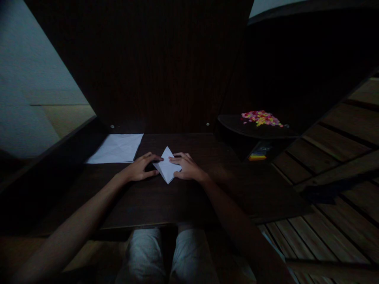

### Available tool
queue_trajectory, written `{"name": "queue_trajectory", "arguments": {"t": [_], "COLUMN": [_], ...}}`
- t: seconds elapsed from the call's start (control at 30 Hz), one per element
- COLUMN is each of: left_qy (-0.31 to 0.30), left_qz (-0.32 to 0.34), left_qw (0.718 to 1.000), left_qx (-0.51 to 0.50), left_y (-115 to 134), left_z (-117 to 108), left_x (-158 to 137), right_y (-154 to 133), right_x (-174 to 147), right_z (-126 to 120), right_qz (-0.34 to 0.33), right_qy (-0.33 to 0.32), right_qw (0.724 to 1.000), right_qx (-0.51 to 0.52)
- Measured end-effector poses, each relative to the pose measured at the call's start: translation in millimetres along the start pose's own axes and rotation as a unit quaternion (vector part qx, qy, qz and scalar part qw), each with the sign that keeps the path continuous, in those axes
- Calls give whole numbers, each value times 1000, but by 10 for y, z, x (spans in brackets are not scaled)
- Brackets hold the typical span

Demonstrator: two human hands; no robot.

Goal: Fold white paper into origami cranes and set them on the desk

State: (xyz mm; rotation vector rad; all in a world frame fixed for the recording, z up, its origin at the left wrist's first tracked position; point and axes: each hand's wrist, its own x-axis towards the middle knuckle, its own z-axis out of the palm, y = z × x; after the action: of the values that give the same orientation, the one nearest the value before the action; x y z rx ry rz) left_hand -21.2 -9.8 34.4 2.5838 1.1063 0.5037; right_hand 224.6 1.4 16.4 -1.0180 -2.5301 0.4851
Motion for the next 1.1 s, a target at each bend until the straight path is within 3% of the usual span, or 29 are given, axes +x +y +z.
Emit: {"name": "queue_trajectory", "arguments": {"t": [0.23,0.47,1.1], "left_qy": [-22,-12,62], "left_qz": [25,8,-58], "left_qw": [999,1000,996], "left_qx": [-3,10,14], "left_y": [-19,-15,14], "left_z": [-6,7,172], "left_x": [8,0,86], "right_y": [26,34,27], "right_x": [-5,14,73], "right_z": [28,63,79], "right_qz": [5,8,56], "right_qy": [16,55,109], "right_qw": [1000,998,992], "right_qx": [23,17,1]}}
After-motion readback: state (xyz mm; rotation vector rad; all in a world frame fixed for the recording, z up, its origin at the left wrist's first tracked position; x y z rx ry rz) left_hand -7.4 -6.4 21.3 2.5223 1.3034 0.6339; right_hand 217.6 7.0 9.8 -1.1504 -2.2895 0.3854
